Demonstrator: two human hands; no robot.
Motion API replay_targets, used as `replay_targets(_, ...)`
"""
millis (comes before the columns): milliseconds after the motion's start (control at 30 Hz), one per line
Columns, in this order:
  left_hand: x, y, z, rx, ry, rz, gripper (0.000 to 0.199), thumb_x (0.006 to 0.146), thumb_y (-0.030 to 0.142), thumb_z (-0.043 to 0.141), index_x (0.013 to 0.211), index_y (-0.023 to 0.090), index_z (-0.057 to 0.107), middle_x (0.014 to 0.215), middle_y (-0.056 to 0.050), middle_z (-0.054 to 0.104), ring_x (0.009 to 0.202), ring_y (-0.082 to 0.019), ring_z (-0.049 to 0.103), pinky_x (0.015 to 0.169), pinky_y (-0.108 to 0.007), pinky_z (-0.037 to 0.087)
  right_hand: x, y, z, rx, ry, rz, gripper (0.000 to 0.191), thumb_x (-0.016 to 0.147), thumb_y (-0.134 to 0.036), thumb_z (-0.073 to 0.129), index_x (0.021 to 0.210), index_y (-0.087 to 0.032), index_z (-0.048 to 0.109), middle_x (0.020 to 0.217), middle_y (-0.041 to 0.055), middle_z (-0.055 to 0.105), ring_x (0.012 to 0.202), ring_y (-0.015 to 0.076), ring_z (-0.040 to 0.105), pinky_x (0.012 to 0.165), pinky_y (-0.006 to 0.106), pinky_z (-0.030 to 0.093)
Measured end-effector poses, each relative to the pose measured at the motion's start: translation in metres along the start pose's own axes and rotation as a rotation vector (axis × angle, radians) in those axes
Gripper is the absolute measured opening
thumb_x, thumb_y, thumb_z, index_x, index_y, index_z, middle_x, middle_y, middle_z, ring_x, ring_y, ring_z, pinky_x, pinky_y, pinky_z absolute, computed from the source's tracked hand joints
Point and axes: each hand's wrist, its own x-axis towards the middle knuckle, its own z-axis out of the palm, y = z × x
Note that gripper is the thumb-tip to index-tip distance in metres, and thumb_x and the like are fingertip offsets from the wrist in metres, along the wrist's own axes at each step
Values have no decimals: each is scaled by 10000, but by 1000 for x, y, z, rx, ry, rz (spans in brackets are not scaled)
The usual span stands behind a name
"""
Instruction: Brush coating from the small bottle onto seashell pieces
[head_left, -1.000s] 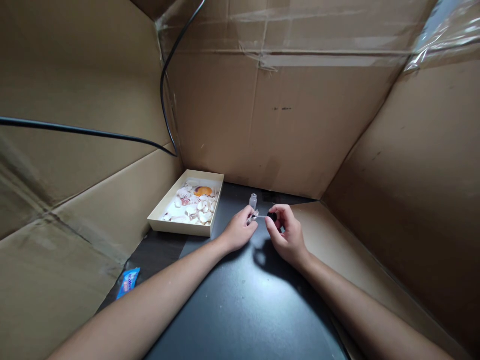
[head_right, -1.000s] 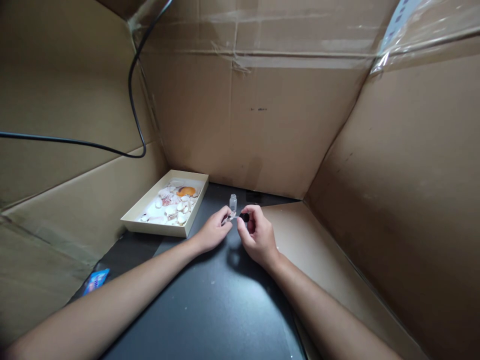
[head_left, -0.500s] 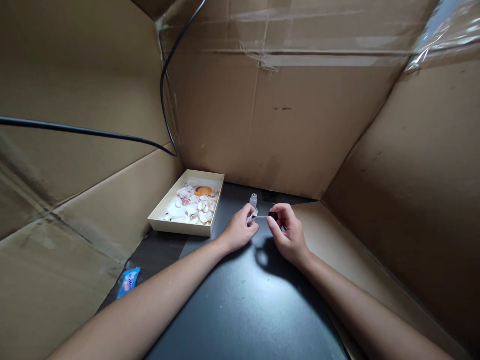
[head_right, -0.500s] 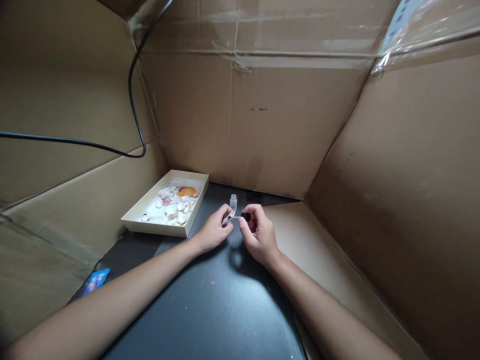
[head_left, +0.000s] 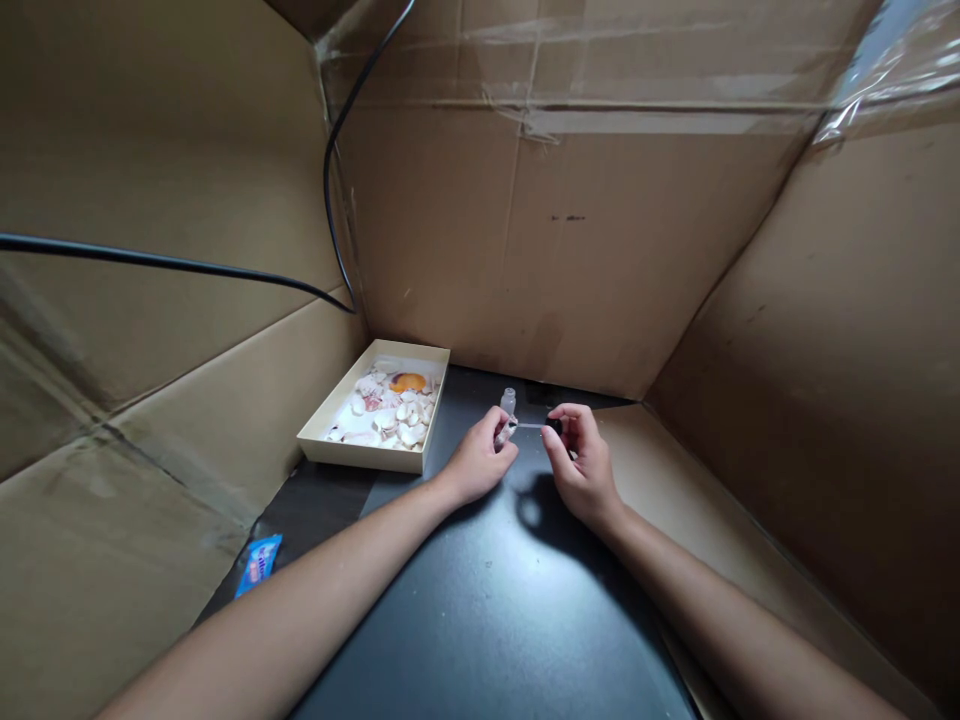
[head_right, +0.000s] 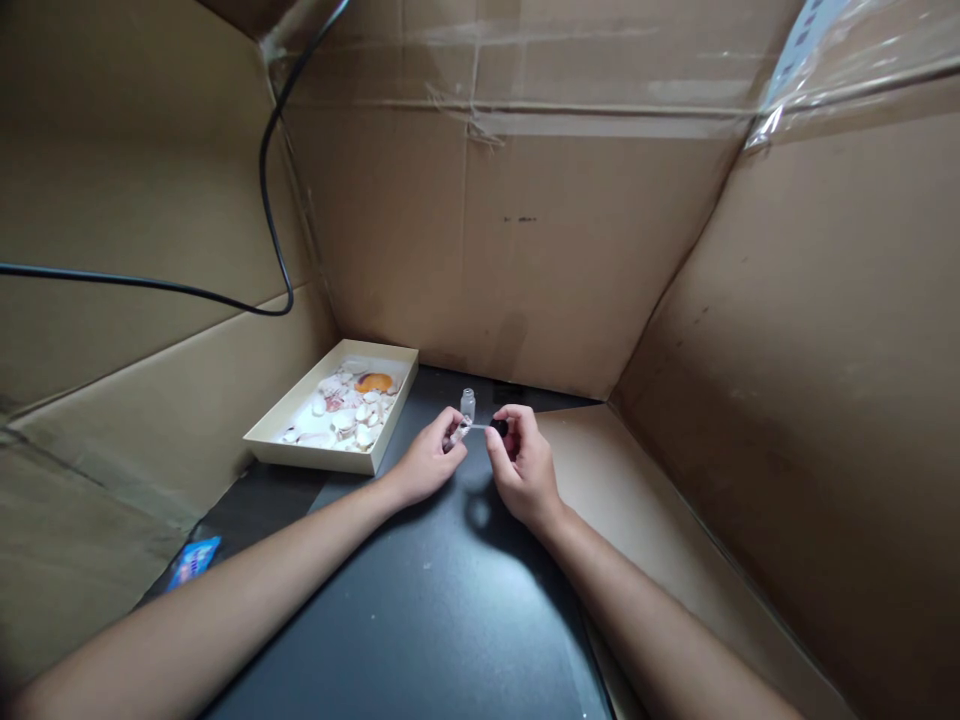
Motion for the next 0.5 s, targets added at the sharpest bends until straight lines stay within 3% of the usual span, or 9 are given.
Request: replay_targets(500, 1, -8, 3, -69, 7, -4, 134, 822, 198, 494, 952, 172, 478, 771, 35, 488, 646, -81, 417, 612, -205, 340, 0, 0, 0, -4, -4, 16, 126, 890, -287, 529, 985, -216, 487, 627, -65, 403, 518, 92, 395, 496, 211, 337)
